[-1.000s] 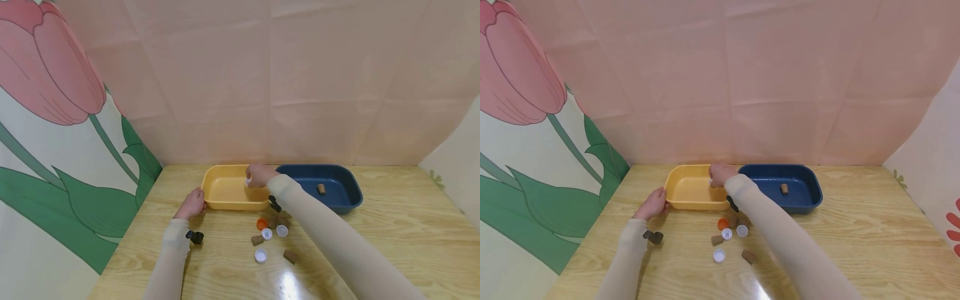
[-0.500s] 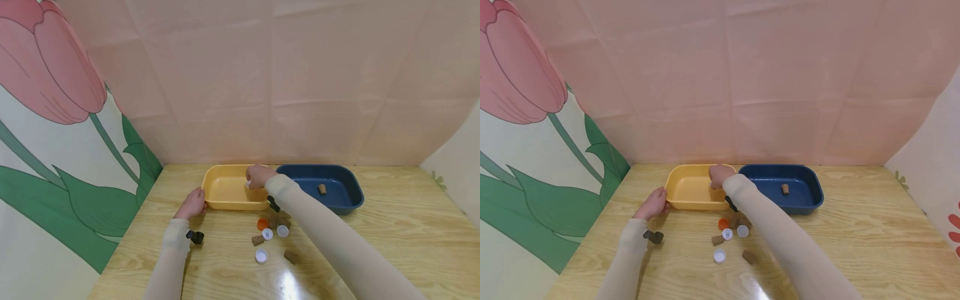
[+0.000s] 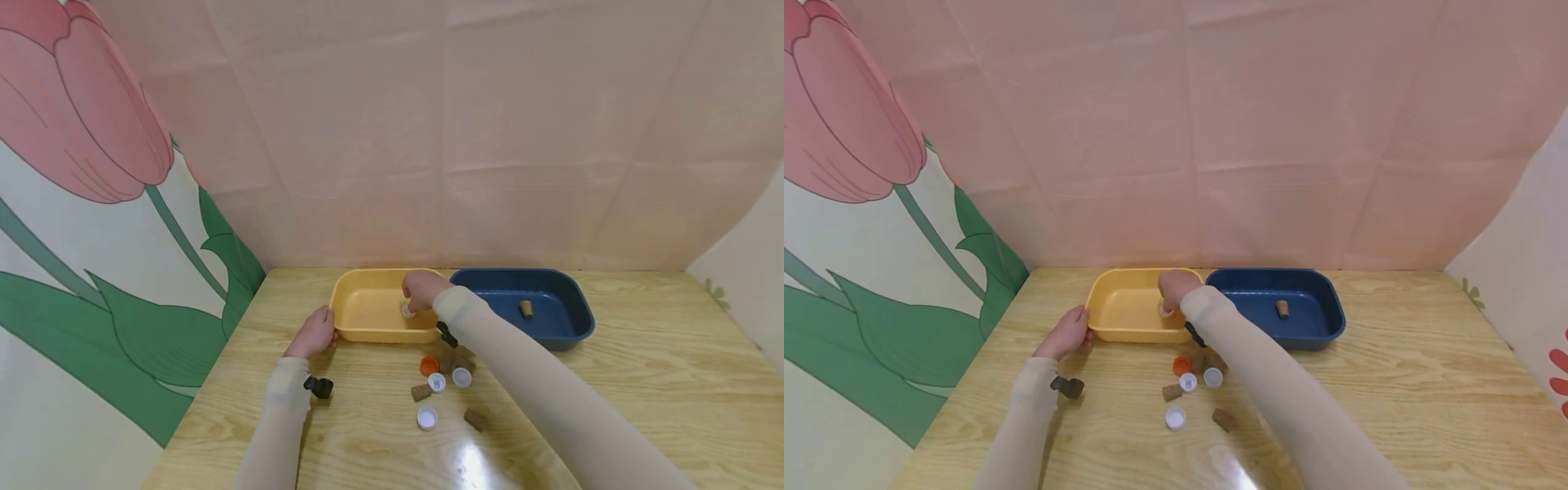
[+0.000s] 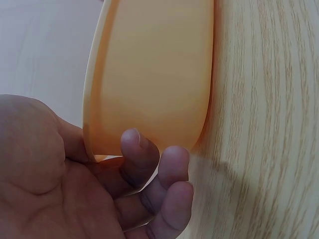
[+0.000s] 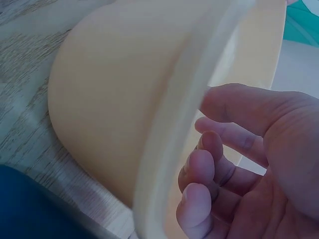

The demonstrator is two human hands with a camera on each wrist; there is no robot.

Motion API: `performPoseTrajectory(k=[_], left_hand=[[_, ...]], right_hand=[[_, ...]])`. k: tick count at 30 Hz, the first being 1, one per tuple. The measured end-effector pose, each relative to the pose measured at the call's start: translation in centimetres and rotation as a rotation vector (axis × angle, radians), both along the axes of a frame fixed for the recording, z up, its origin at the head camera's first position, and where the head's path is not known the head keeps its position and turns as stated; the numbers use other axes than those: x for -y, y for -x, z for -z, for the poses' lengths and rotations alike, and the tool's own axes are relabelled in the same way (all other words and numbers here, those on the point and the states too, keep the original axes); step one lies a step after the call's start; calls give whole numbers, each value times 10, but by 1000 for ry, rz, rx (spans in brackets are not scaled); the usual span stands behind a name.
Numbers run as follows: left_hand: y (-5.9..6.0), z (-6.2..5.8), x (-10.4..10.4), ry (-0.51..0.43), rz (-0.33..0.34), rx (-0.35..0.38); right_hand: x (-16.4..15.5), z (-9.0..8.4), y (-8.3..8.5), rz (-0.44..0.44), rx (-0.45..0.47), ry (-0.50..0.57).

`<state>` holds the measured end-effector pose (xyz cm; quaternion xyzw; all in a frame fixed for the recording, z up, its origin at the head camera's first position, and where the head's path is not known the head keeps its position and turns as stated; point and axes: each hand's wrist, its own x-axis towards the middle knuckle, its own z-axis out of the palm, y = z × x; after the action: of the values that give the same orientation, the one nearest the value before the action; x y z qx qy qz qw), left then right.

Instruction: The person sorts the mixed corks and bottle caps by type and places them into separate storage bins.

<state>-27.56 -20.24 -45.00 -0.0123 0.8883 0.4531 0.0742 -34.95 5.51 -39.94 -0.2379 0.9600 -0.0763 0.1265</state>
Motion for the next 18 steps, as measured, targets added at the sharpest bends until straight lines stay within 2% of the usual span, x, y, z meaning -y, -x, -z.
performPoseTrajectory(k=[9,18], left_hand=[[1,2,1,-3,-2,5],[2,3,2,3,-1,2]], right_hand=[[-5,-3,-6,14,23,43],[-9,-1,-19,-83,-51,142]])
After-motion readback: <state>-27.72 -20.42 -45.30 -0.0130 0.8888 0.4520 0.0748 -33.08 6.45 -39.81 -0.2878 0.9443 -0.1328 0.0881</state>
